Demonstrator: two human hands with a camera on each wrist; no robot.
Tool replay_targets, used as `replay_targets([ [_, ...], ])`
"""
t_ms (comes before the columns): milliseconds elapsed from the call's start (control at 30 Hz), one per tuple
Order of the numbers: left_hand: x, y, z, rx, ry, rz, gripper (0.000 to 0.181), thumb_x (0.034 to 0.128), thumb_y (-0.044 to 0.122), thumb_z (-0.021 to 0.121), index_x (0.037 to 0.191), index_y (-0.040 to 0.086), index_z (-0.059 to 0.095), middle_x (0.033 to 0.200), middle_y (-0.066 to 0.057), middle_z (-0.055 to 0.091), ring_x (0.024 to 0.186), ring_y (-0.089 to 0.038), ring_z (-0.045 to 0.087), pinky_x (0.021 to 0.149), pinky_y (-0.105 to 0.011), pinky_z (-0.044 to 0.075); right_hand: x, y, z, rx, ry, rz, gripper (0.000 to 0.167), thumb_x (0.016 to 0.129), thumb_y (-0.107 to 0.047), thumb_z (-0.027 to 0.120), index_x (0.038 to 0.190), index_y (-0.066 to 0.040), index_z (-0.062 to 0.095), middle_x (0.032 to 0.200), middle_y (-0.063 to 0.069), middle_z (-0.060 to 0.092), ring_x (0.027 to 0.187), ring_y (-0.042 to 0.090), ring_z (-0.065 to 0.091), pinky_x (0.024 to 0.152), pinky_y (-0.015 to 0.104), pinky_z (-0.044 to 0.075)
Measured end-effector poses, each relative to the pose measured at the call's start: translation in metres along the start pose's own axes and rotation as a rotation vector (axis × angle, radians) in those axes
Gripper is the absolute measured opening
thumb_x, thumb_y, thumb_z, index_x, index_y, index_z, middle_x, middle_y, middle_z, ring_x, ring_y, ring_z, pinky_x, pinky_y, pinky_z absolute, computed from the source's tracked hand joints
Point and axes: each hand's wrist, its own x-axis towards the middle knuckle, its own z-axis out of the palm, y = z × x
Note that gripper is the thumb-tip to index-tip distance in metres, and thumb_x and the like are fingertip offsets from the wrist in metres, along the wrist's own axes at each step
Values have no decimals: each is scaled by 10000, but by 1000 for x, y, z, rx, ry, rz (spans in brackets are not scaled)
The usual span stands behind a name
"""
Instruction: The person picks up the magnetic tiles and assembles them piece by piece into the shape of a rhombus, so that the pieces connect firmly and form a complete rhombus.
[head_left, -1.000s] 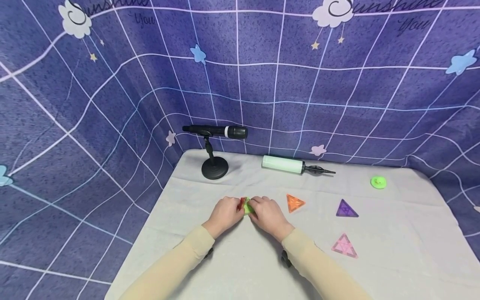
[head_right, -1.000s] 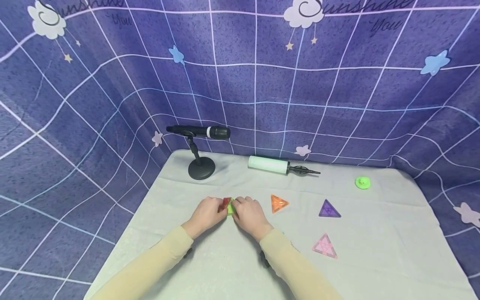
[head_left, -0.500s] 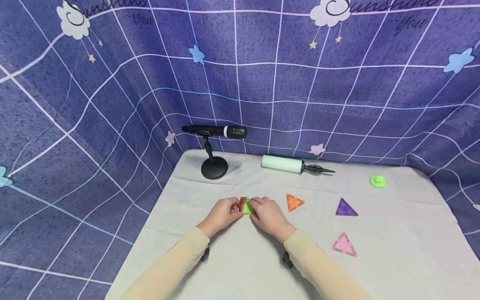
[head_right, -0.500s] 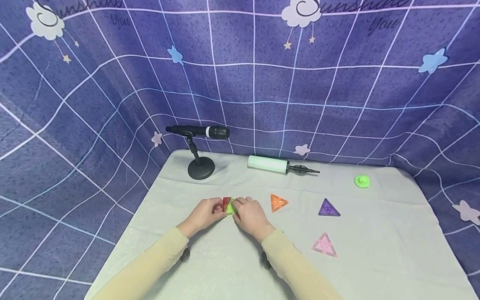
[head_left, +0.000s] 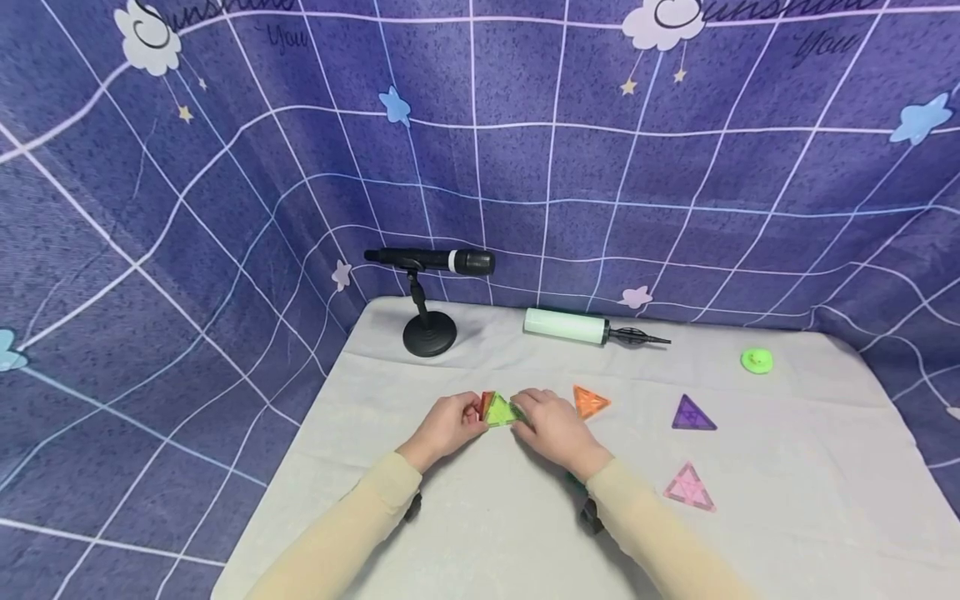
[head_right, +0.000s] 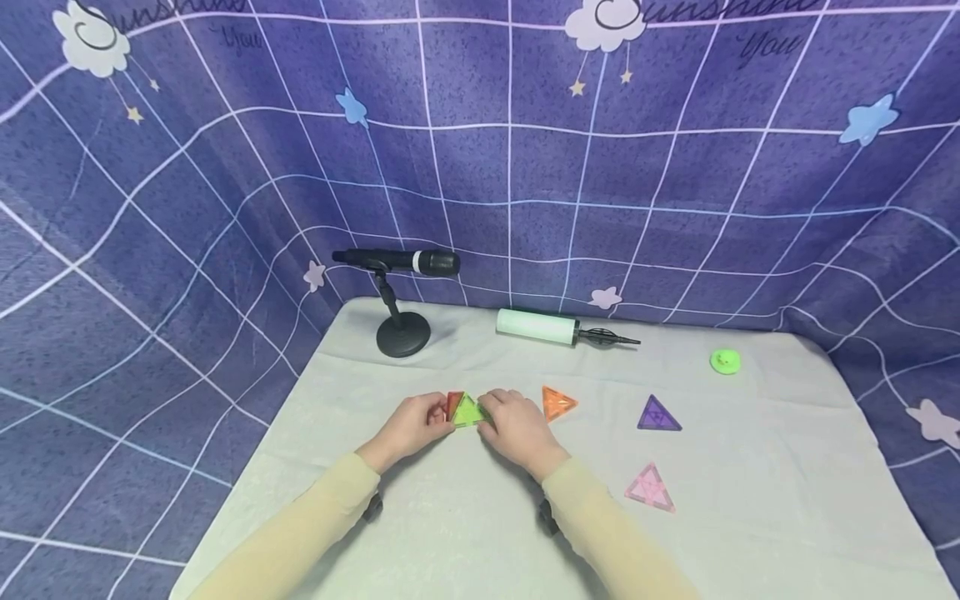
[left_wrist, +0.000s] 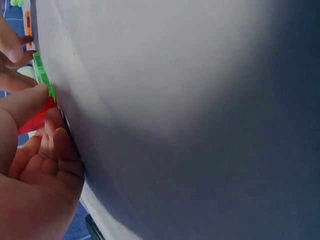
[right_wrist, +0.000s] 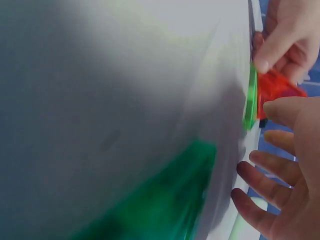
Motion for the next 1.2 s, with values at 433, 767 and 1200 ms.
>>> replay_targets([
  [433,1,1,1,-14,-5,-21,200,873,121,843,946,98,658,701,53,554,603,-53,474,587,-245,410,-24,52,-28,-59,101,112,363,925,-181,775,1220,19,704,1250,193,662,1165,385,608,976,558,491],
  [767,1,-1,2,-19,7,-11,205,864,116,847,937,102,656,685,63,545,592,-53,469,579,-249,408,-45,81,-35,-66,115,150,387,911,-204,796,1180,60,710,1121,180,635,1017,366,609,915,543,501],
  [1200,1,-2,2,-13,1,11,200,866,118,843,935,100,656,688,62,546,598,-54,476,584,-249,409,-54,87,-40,-43,68,195,453,917,-247,803,1212,80,695,1104,162,621,1009,360,605,910,543,497],
])
